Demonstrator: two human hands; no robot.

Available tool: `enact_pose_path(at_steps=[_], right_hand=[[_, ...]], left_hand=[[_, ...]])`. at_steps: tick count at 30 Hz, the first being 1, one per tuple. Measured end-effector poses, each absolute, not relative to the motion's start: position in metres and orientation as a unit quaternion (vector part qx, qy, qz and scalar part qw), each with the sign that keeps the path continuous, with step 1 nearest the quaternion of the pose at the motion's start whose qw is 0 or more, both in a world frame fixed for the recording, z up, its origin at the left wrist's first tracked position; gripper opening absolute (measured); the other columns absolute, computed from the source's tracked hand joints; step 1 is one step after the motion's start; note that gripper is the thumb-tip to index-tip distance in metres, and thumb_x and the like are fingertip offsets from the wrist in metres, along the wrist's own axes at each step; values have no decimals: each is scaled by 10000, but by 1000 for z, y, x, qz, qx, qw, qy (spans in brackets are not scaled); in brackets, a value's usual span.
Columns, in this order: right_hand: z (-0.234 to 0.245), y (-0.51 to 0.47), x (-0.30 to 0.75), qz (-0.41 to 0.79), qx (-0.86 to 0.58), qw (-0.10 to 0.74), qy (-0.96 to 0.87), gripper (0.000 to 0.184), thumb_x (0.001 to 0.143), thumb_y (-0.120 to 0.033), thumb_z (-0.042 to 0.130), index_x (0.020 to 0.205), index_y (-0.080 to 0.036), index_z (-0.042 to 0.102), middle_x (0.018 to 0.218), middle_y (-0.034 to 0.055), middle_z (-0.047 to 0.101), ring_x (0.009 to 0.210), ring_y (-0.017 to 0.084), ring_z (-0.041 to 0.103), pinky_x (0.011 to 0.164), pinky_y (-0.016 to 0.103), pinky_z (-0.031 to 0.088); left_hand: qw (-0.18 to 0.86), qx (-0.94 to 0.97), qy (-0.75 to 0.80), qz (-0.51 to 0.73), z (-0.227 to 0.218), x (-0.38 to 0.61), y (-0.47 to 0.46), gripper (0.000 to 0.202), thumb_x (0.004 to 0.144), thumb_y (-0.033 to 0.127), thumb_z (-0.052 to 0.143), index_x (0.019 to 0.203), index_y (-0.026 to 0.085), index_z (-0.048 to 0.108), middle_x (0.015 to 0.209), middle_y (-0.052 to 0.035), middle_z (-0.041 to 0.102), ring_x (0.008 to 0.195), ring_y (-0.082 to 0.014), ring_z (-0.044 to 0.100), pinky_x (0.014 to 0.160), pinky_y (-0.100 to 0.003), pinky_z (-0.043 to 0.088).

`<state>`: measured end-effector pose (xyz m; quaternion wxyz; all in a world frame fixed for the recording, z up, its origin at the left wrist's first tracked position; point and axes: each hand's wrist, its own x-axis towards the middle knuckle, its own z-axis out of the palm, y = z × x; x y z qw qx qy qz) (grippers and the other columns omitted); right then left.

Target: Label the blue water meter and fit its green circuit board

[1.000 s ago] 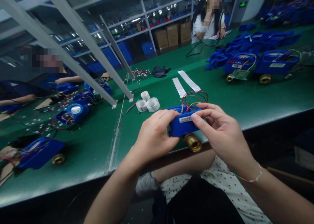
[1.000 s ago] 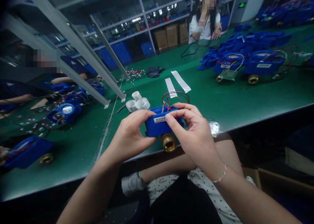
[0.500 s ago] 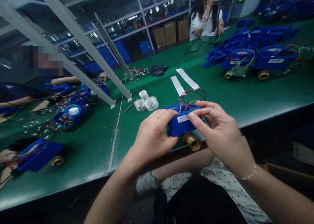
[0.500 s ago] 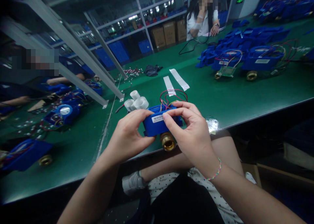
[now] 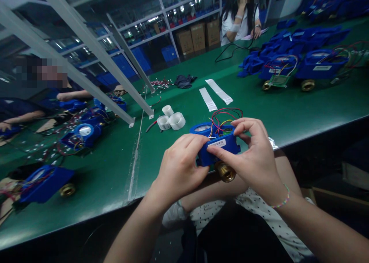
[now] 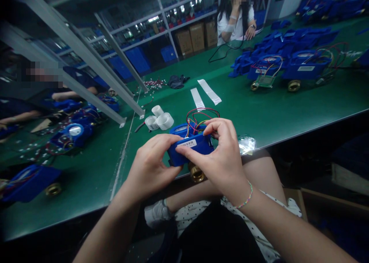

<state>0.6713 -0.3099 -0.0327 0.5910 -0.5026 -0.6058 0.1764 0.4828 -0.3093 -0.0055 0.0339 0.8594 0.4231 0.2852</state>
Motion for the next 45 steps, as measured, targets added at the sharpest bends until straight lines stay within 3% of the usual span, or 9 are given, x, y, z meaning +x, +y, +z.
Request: enact_pose_path(at_steps=[10, 14, 17, 23, 31, 35, 38, 41, 45], right_hand=[[-60, -335, 680, 337, -412, 637, -558, 364, 851, -226, 825, 1121, -248, 582, 1164, 40, 597, 1186, 212, 636, 1036, 373, 573], [-80, -352, 710, 209, -417, 679, -567, 441, 790, -98, 827, 1147, -247, 616, 1074, 39, 620, 971, 189, 680, 887, 336, 598], [-97, -355, 736, 183, -457, 648, -581, 619, 702, -156, 900, 1233, -259, 599, 1184, 64, 596, 1085, 235, 642, 981, 398, 574], [-115, -339, 752, 494, -417, 418, -638, 828, 836, -364, 836, 1514, -319, 362, 1585, 108, 413, 1463, 283, 452, 1233, 518, 414], [-99, -301, 726, 535, -429, 327, -651, 970, 800, -463, 855, 1538, -278, 254, 1511, 159, 480, 1427, 295, 491, 1243, 580, 369], [-92, -299, 725, 530, -450, 344, -631, 1032, 714, -460, 914, 1509, -259, 288, 1439, 153, 520, 1369, 307, 534, 1214, 567, 413], [-84, -312, 727, 522, -465, 366, -614, 1048, 698, -431, 926, 1516, -282, 289, 1420, 143, 516, 1336, 308, 553, 1152, 544, 486], [-73, -330, 727, 515, -472, 372, -611, 1000, 724, -416, 912, 1512, -313, 306, 1438, 138, 504, 1347, 319, 545, 1115, 522, 524], [-57, -346, 720, 520, -477, 368, -605, 912, 778, -472, 869, 1504, -333, 336, 1527, 141, 439, 1344, 338, 551, 1095, 519, 544]], left_hand=[[32, 861, 389, 327, -32, 473, -333, 502, 750, 12, 670, 1207, 213, 621, 1215, -61, 718, 1263, -251, 624, 1105, -419, 527], [20, 851, 362, 380, -59, 461, -345, 510, 754, -11, 692, 1230, 161, 632, 1240, -119, 713, 1296, -296, 615, 1092, -470, 553], [0, 854, 328, 404, -81, 451, -347, 520, 757, -31, 716, 1246, 127, 636, 1236, -157, 714, 1307, -324, 612, 1065, -491, 575], [-11, 856, 285, 431, -106, 438, -319, 498, 793, -1, 733, 1263, 129, 632, 1251, -169, 705, 1353, -353, 576, 1090, -555, 552], [-8, 863, 334, 379, -98, 439, -259, 532, 841, -19, 581, 1311, 230, 586, 1332, -91, 665, 1449, -296, 485, 1154, -572, 485], [-68, 825, 448, 338, -88, 447, -280, 660, 831, 19, 641, 1446, 220, 510, 1583, -157, 445, 1541, -356, 316, 1228, -626, 344], [-100, 756, 488, 425, -88, 461, -320, 654, 825, 43, 699, 1437, 180, 516, 1473, -181, 539, 1438, -345, 462, 1191, -573, 400], [32, 723, 501, 474, -95, 486, -358, 531, 851, 79, 716, 1343, 212, 567, 1224, -91, 689, 1138, -231, 670, 1006, -397, 559], [348, 666, 490, 441, -104, 521, -374, 542, 883, 255, 770, 1366, 248, 522, 1268, -81, 692, 1014, -190, 724, 804, -287, 615]])
